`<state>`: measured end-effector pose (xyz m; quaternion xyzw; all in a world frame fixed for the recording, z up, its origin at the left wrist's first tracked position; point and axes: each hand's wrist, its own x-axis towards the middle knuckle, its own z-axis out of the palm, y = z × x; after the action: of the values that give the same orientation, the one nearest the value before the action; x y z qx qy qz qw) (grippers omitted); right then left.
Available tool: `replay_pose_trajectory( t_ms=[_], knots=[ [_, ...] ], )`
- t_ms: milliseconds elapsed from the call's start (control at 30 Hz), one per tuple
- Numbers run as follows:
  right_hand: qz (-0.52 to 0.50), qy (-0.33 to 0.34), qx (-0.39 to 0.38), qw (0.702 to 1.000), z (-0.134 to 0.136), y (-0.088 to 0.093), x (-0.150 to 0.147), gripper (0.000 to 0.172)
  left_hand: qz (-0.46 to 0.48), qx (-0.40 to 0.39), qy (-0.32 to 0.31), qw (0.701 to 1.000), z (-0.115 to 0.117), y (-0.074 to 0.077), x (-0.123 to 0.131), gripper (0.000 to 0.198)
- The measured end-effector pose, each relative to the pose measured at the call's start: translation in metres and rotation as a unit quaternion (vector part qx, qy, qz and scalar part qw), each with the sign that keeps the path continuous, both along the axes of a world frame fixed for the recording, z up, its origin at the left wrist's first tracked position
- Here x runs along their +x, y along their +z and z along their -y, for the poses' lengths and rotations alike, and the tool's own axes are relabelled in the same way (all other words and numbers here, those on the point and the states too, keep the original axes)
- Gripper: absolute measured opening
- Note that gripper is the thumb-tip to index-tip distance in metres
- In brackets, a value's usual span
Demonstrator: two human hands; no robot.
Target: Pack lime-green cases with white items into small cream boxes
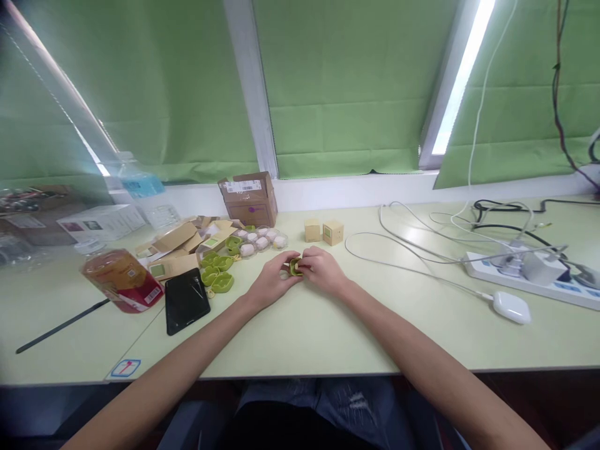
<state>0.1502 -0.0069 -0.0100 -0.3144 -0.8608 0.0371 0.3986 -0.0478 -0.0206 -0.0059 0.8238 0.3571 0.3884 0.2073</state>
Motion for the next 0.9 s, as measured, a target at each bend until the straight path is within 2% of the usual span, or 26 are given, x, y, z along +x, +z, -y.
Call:
replay_pose_trajectory(
  t_ms=[333,600,767,900],
  knots=[
    [0.055,-0.043,0.05,0.996,0.002,0.001,-0.004,0.018,-0.008,0.022,-0.01,1.0,0.003,0.006,0.001,0.043],
    [-0.068,-0.011,-0.101,0.993,0.002,0.003,-0.011,0.018,0.018,0.014,-0.03,0.999,0.002,0.004,-0.003,0.042],
    [-0.054,-0.045,-0.15,0.986,0.003,0.008,-0.009,0.014,0.029,-0.009,-0.001,1.0,-0.001,0.002,-0.002,0.047],
    [-0.062,-0.004,-0.19,0.98,0.001,0.014,0.001,0.011,0.034,-0.018,0.007,0.999,-0.002,0.004,0.0,0.049]
  ],
)
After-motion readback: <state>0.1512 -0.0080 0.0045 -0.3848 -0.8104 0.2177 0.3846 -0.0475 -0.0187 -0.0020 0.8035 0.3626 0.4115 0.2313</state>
